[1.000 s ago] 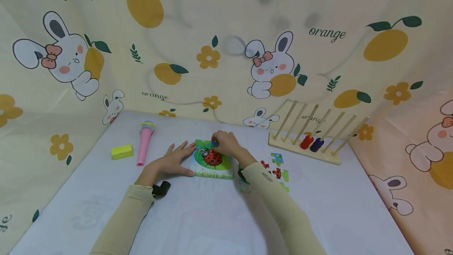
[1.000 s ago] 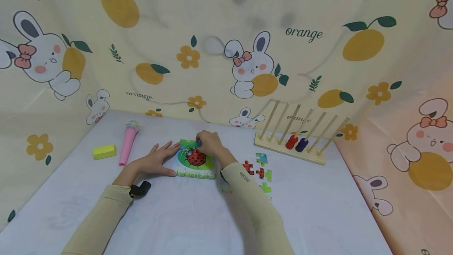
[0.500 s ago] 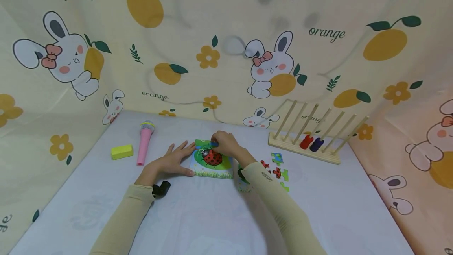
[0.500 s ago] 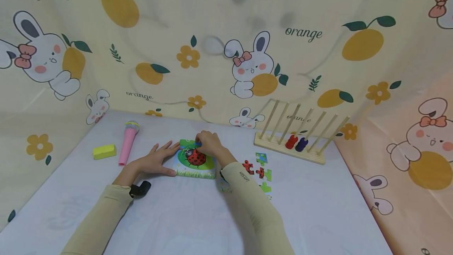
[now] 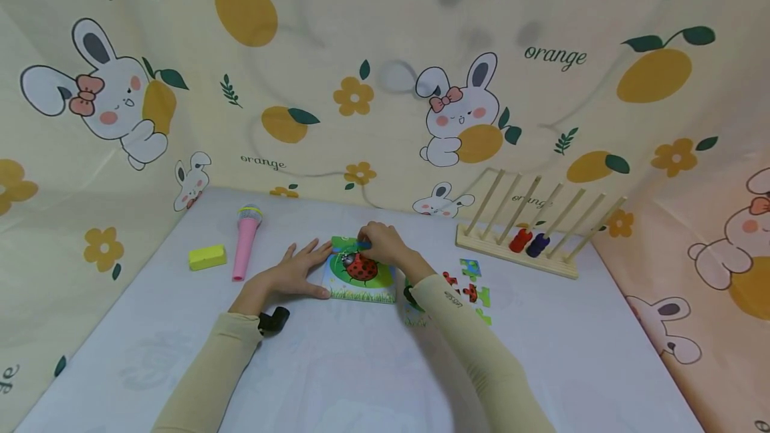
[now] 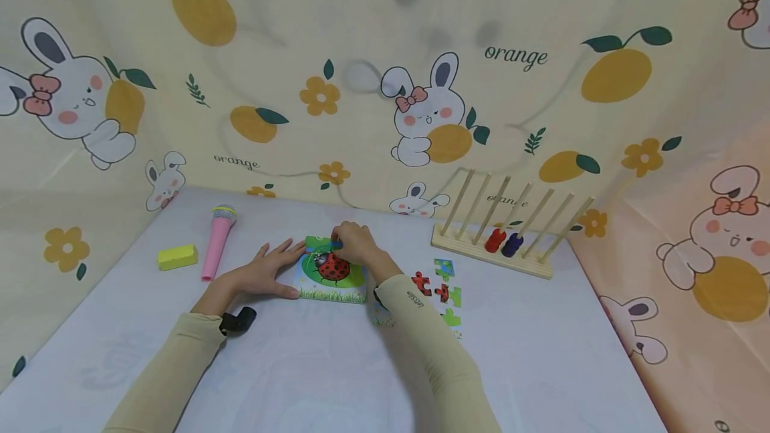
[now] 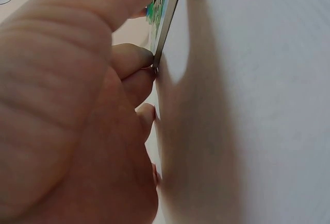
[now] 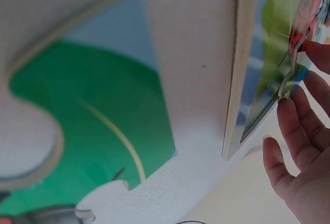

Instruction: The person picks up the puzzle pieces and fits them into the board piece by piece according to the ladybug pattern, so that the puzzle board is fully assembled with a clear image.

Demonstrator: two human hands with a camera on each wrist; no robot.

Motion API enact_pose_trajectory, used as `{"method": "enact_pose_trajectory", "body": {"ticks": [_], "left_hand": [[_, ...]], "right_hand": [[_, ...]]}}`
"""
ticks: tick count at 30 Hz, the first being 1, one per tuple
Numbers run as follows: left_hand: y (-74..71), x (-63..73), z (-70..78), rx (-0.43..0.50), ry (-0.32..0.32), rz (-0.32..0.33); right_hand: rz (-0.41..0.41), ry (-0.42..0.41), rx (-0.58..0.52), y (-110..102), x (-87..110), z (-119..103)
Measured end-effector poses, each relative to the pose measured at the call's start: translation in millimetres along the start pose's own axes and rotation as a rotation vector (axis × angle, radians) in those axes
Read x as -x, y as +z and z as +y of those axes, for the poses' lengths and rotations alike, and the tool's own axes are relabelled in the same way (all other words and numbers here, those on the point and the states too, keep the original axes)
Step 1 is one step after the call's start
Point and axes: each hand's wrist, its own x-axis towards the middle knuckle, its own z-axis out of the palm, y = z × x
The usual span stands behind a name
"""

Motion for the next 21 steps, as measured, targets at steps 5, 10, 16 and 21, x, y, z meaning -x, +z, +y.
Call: {"method": "enact_pose_trajectory", "body": {"ticks": [5, 10, 16, 21], "left_hand": [[-0.5, -0.3, 0.4, 0.005, -0.008, -0.003], [-0.2, -0.5, -0.1, 0.008, -0.016, -0.007], [0.1, -0.3, -0.6, 0.005, -0.013, -0.007], [-0.8, 0.6, 0.9, 0.009, -0.008, -0.003]], "right_hand": [[0.0, -0.007, -0.004, -0.4, 0.4, 0.4], [-0.005, -0.008, -0.016, 0.7, 0.1, 1.3], [0.002, -0.013, -0.02, 2.1, 0.1, 1.8], [0.015, -0.025, -0.038, 2.9, 2.6, 2.9]]}}
